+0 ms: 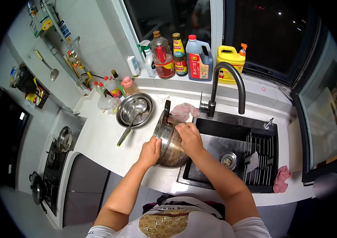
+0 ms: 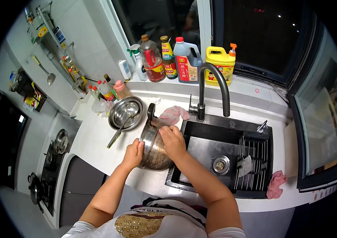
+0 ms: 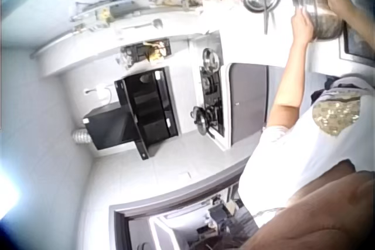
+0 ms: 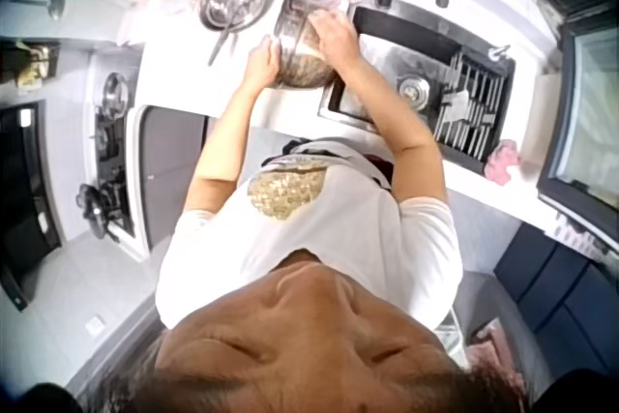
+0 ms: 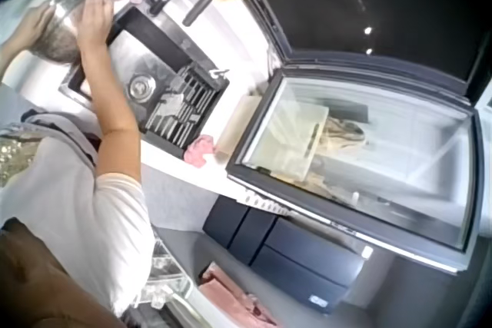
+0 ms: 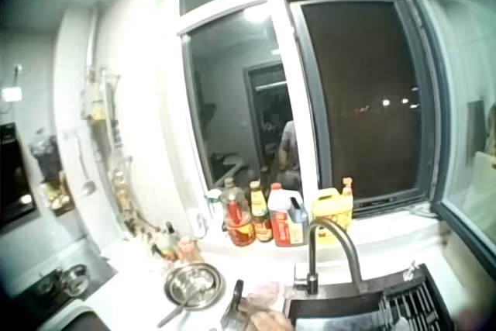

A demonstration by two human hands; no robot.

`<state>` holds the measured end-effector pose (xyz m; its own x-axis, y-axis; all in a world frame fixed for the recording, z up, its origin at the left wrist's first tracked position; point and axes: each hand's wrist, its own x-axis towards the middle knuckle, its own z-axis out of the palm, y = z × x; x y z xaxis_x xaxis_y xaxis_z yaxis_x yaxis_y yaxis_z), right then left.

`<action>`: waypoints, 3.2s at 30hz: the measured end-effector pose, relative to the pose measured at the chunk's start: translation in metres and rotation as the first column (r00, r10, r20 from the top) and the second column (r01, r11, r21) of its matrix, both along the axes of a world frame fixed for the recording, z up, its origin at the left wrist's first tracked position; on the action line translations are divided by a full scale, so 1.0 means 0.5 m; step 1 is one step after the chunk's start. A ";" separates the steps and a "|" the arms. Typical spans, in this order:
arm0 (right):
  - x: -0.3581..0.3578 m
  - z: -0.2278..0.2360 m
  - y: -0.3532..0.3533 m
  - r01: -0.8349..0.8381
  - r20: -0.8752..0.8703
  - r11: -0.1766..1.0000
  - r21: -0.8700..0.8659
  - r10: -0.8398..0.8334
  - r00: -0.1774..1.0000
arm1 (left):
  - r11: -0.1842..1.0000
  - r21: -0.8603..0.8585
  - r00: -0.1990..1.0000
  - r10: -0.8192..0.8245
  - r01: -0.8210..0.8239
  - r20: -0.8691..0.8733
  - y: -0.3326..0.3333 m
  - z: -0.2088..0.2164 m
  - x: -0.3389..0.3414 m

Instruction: The person scrubs the interior and exterior of a metal pot using a cloth and then rinses it under a running faucet in a sink.

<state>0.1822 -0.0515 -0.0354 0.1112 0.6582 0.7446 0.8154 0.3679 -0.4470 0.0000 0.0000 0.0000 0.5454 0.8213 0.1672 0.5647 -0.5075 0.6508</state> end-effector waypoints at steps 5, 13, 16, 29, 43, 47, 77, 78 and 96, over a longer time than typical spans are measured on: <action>-0.056 0.037 -0.034 0.002 0.206 0.996 0.091 -0.021 0.978 | 1.000 0.008 1.000 -0.002 0.002 -0.030 0.012 0.008 -0.022; -0.045 0.055 -0.025 0.102 0.101 0.982 -0.159 -0.086 0.991 | 0.999 0.030 1.000 -0.028 0.028 0.007 0.000 0.003 -0.009; -0.050 0.039 -0.038 0.015 -0.020 0.989 -0.150 -0.019 1.000 | 1.000 -0.005 1.000 -0.024 0.024 -0.009 -0.002 0.000 -0.017; -0.018 0.055 0.037 0.095 -0.162 0.984 -0.149 -0.119 0.980 | 0.997 -0.027 0.998 -0.066 0.066 -0.014 0.005 0.000 -0.021; -0.039 0.067 0.037 0.103 -0.324 0.957 -0.272 -0.192 0.927 | 0.996 -0.004 0.996 -0.089 0.089 0.021 0.019 0.003 -0.023; -0.067 0.077 -0.013 -0.008 -0.235 0.984 -0.178 -0.035 0.971 | 0.996 -0.013 0.996 -0.092 0.092 0.008 0.019 0.001 -0.032; -0.038 0.082 0.046 0.024 -0.325 0.973 -0.229 -0.099 0.940 | 0.994 -0.009 0.994 -0.109 0.109 0.014 0.015 -0.007 -0.045; -0.046 0.078 0.032 0.023 -0.332 0.972 -0.234 -0.102 0.938 | 0.994 -0.009 0.994 -0.112 0.112 0.005 0.013 -0.012 -0.047; -0.052 0.073 0.031 0.023 -0.269 0.962 -0.272 -0.100 0.958 | 0.990 -0.087 0.993 -0.114 0.115 0.014 0.011 -0.009 -0.049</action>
